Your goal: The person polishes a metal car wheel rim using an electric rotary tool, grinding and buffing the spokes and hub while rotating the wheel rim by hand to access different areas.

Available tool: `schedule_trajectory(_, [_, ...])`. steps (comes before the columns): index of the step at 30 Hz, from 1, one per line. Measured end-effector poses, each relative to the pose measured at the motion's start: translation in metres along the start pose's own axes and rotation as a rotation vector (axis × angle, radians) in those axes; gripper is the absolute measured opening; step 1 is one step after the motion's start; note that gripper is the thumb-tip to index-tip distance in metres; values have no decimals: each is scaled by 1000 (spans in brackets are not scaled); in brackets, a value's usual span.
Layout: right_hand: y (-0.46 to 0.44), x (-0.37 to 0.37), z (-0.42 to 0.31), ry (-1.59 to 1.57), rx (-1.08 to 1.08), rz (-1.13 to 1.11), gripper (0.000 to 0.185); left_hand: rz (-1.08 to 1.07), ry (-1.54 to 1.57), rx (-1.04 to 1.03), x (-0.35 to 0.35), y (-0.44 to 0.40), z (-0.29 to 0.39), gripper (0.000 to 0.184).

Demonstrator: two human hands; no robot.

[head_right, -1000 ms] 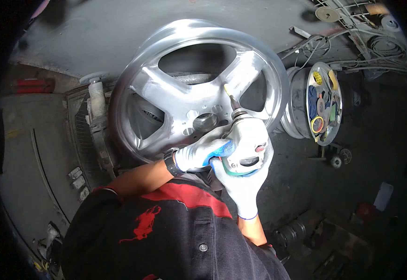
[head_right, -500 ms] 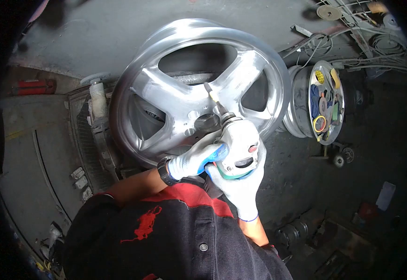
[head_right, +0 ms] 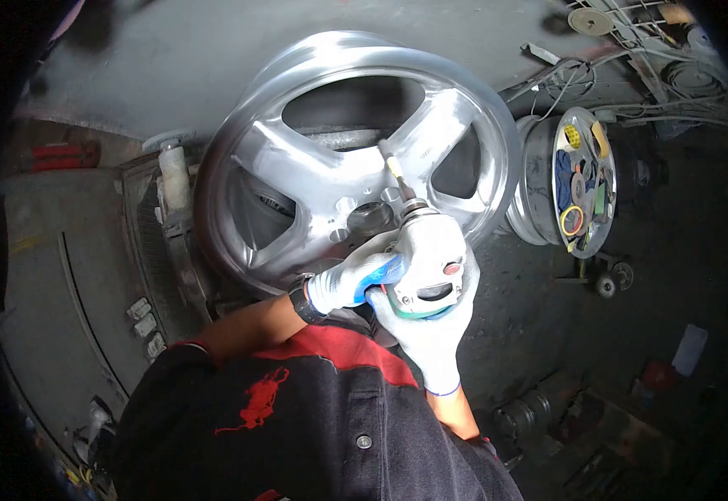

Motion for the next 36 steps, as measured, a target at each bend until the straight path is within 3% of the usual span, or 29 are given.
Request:
schedule_trajectory(4, [0,3,-1,-16,5,48,109,-71,-29,-2,-9,-5,7,59])
schedule_trajectory(11, [2,-4,5,0,-24,-58,110,49,-103,-60,-3,10,13,56])
schedule_trajectory(14, [1,-2,8,-78,-39,-75,111,46,-312,28,-7,10,21,69])
schedule_trajectory(16, [-2,4,6,-112,-19,2,101,53,-185,110,-8,4,12,65])
schedule_trajectory(19, [-9,10,2,-21,49,33,103,-3,-244,64,-10,-10,17,64])
schedule_trajectory(23, [-14,9,-7,27,149,82,105,-118,80,56,-15,-19,14,69])
schedule_trajectory(27, [-9,1,-5,17,96,42,110,-66,183,63,-5,-11,-2,70])
schedule_trajectory(28, [-6,0,-4,35,98,35,110,-25,106,-4,-3,-8,4,55])
schedule_trajectory(32, [-1,-6,1,47,37,-5,110,37,-138,-27,13,4,-8,55])
schedule_trajectory(36, [-4,-7,-8,19,117,-54,103,81,5,-47,2,11,8,54])
Point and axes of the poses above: each hand's wrist, its own y-axis away from the middle knuckle, its own x-axis out of the back of the hand, z = x × y, the point moved 8 cm from there along -y, towards the middle knuckle, and after that the axes turned 12 degrees about -y, right-handed, at the moved point
